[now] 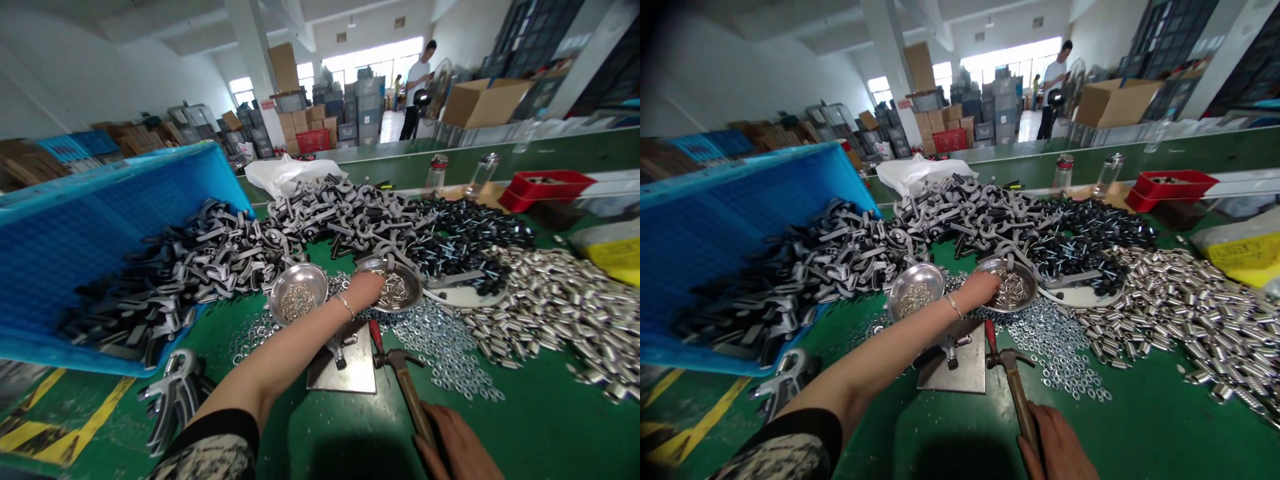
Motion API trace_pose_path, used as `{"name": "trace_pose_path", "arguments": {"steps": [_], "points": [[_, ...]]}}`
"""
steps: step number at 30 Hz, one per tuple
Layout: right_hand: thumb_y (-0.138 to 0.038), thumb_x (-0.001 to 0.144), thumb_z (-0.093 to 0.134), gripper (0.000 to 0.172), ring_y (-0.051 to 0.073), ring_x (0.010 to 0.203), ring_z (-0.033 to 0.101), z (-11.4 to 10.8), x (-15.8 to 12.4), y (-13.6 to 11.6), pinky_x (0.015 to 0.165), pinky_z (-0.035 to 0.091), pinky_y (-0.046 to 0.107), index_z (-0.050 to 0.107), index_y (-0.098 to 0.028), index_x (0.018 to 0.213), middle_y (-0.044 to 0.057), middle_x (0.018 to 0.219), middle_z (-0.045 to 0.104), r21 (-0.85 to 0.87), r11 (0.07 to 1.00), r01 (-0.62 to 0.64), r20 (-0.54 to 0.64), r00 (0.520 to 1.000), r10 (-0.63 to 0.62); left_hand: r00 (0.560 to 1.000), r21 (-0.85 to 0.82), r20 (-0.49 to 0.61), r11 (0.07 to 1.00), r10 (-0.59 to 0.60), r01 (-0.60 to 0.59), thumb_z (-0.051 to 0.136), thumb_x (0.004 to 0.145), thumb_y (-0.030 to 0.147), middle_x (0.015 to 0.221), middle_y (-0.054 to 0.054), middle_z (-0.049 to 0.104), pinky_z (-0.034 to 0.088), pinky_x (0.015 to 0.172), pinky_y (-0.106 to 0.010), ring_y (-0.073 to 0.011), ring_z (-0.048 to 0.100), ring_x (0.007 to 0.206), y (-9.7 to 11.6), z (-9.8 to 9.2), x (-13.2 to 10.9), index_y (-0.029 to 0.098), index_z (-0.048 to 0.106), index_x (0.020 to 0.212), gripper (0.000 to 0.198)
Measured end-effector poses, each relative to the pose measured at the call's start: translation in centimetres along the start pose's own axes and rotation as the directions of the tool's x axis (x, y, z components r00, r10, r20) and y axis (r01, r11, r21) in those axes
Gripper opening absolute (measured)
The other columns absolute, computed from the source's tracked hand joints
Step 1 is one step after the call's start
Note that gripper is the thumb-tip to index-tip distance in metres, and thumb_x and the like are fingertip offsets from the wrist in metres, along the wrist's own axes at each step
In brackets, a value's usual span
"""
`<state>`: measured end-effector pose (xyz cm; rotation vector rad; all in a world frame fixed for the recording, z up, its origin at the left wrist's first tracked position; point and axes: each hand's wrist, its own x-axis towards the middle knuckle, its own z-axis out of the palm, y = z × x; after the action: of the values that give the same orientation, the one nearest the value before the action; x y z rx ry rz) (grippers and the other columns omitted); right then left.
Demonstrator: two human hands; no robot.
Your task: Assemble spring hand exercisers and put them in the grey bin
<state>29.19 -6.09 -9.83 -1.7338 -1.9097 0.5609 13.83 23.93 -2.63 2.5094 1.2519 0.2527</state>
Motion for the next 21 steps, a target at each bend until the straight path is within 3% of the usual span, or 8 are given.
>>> {"name": "trace_pose_path", "arguments": {"steps": [3,5,6,8,10,12,17,21], "points": [[-0.044,0.090,0.055,0.042,0.028,0.105,0.070,0.2,1.3,-0.6,0.094,0.056,0.042,0.061,-0.021,0.125,0.013,0.119,0.069,0.114,0.986,-0.123,0.046,0.992,0.118,0.997,-0.016,-0.074,0.999,0.034,-0.035,0.045,0.097,0.016,0.106,-0.013,0.069,0.049,0.094,-0.038,-0.0251,0.064,0.103,0.5,-0.9,-2.7,0.016,0.071,0.107,0.028],[-0.048,0.087,0.058,0.045,0.028,0.104,0.069,-0.1,2.5,-1.2,0.094,0.054,0.042,0.059,-0.022,0.124,0.012,0.117,0.070,0.270,0.932,-0.243,0.088,0.970,0.227,0.990,-0.081,-0.128,0.994,0.059,-0.070,0.044,0.099,0.019,0.111,-0.010,0.067,0.048,0.095,-0.034,-0.0217,0.062,0.105,0.5,-1.5,-5.9,0.018,0.069,0.110,0.027],[-0.051,0.085,0.060,0.047,0.028,0.101,0.070,-0.4,2.9,-1.5,0.091,0.055,0.041,0.058,-0.023,0.123,0.011,0.111,0.072,0.378,0.870,-0.317,0.150,0.948,0.280,0.986,-0.143,-0.157,0.987,0.047,-0.070,0.047,0.099,0.021,0.109,-0.008,0.067,0.049,0.092,-0.032,-0.0202,0.062,0.102,0.3,-1.7,-7.8,0.019,0.069,0.110,0.024],[-0.059,0.082,0.061,0.051,0.023,0.078,0.071,-0.8,3.2,-2.1,0.069,0.057,0.033,0.058,-0.023,0.118,0.006,0.088,0.072,0.566,0.651,-0.505,0.347,0.863,0.367,0.979,-0.308,-0.196,0.951,-0.053,-0.010,0.056,0.096,0.025,0.099,-0.005,0.069,0.050,0.082,-0.028,-0.0179,0.064,0.090,-0.5,-2.0,-11.9,0.019,0.068,0.105,0.017],[-0.066,0.082,0.059,0.053,0.015,0.052,0.060,-1.1,3.0,-2.6,0.045,0.044,0.024,0.057,-0.023,0.112,-0.001,0.067,0.062,0.620,0.405,-0.672,0.545,0.740,0.393,0.965,-0.430,-0.183,0.898,-0.189,0.094,0.061,0.093,0.030,0.088,-0.002,0.070,0.048,0.073,-0.026,-0.0165,0.064,0.078,-1.7,-1.8,-15.6,0.018,0.068,0.097,0.014],[-0.068,0.083,0.060,0.050,0.009,0.041,0.046,-1.1,2.8,-3.0,0.038,0.031,0.019,0.057,-0.023,0.104,-0.007,0.059,0.052,0.606,0.298,-0.738,0.624,0.673,0.397,0.945,-0.449,-0.164,0.875,-0.281,0.182,0.062,0.093,0.032,0.083,-0.001,0.069,0.046,0.071,-0.027,-0.0168,0.063,0.076,-2.8,-1.3,-18.1,0.018,0.068,0.089,0.016],[-0.066,0.085,0.061,0.044,0.006,0.041,0.033,-1.4,3.8,-3.9,0.038,0.026,0.017,0.051,-0.024,0.085,-0.011,0.053,0.040,0.641,0.453,-0.619,0.533,0.784,0.318,0.912,-0.266,-0.127,0.899,-0.389,0.347,0.060,0.094,0.034,0.089,-0.005,0.071,0.044,0.073,-0.028,-0.0197,0.065,0.083,-4.2,0.5,-19.0,0.016,0.068,0.084,0.022],[-0.064,0.084,0.063,0.043,0.010,0.051,0.046,-2.1,4.3,-5.0,0.044,0.039,0.019,0.054,-0.024,0.097,-0.007,0.063,0.048,0.639,0.537,-0.551,0.444,0.834,0.328,0.911,-0.210,-0.118,0.906,-0.396,0.367,0.058,0.095,0.036,0.090,-0.006,0.071,0.044,0.071,-0.029,-0.0200,0.065,0.082,-4.1,1.2,-18.5,0.016,0.067,0.085,0.024]]}}
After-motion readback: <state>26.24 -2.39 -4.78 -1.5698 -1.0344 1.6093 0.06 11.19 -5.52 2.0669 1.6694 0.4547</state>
